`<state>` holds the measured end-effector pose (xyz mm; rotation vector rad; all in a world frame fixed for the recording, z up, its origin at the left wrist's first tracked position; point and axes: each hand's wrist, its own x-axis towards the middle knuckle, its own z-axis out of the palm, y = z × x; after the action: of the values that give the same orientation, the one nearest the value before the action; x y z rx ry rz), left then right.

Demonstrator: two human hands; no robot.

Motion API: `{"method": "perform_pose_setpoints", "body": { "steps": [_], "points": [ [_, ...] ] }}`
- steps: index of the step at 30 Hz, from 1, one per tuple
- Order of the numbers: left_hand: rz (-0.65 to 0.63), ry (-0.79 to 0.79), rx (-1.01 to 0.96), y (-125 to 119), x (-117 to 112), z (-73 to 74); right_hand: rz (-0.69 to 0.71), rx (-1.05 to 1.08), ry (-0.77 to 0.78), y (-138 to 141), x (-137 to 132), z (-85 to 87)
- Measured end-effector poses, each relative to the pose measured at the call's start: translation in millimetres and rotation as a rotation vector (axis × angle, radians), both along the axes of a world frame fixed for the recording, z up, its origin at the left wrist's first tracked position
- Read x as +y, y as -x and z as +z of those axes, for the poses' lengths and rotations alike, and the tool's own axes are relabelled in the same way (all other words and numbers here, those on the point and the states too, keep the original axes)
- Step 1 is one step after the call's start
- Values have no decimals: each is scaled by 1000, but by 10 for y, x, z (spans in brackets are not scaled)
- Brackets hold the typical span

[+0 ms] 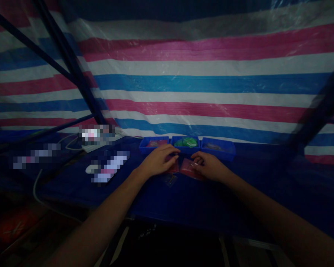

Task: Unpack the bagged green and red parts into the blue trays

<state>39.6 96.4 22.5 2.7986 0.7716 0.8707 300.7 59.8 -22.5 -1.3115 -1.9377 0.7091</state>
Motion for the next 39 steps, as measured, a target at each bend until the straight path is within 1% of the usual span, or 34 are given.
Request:
{"method": "perform_pose_setpoints", "body": {
  "steps": [4,6,9,12,14,17,21,24,27,31,35,39],
  "points": [
    [-50,51,35,-101,-81,-70,83,230,80,31,-28,49],
    [-46,93,8,-132,-94,-93,92,292,59,51,-46,96],
    [-37,170,-50,-164,-89,-112,57,365,-28,87,-82,172],
    [-50,264,-90,-184,-88,-111,13,485,-41,123,-119,222],
    [-59,363,-120,-195,-89,-109,-16,535,-59,140,-136,243],
    [-70,486,-225,-213,-74,-117,-69,540,-123,145,-140,265],
    [-64,551,-367,-236,-38,-144,-132,555,-121,109,-109,267],
    [-45,544,-389,-243,-29,-160,-146,526,-138,86,-82,238],
    [-46,507,-393,-241,-28,-169,-98,483,-143,84,-66,204],
    [-67,537,-357,-240,-26,-162,-86,445,-119,78,-76,192],
    [2,499,-361,-246,-39,-126,-123,441,-143,72,-93,208],
    [17,485,-401,-235,-44,-110,-108,471,-173,81,-76,205]
  ]
}}
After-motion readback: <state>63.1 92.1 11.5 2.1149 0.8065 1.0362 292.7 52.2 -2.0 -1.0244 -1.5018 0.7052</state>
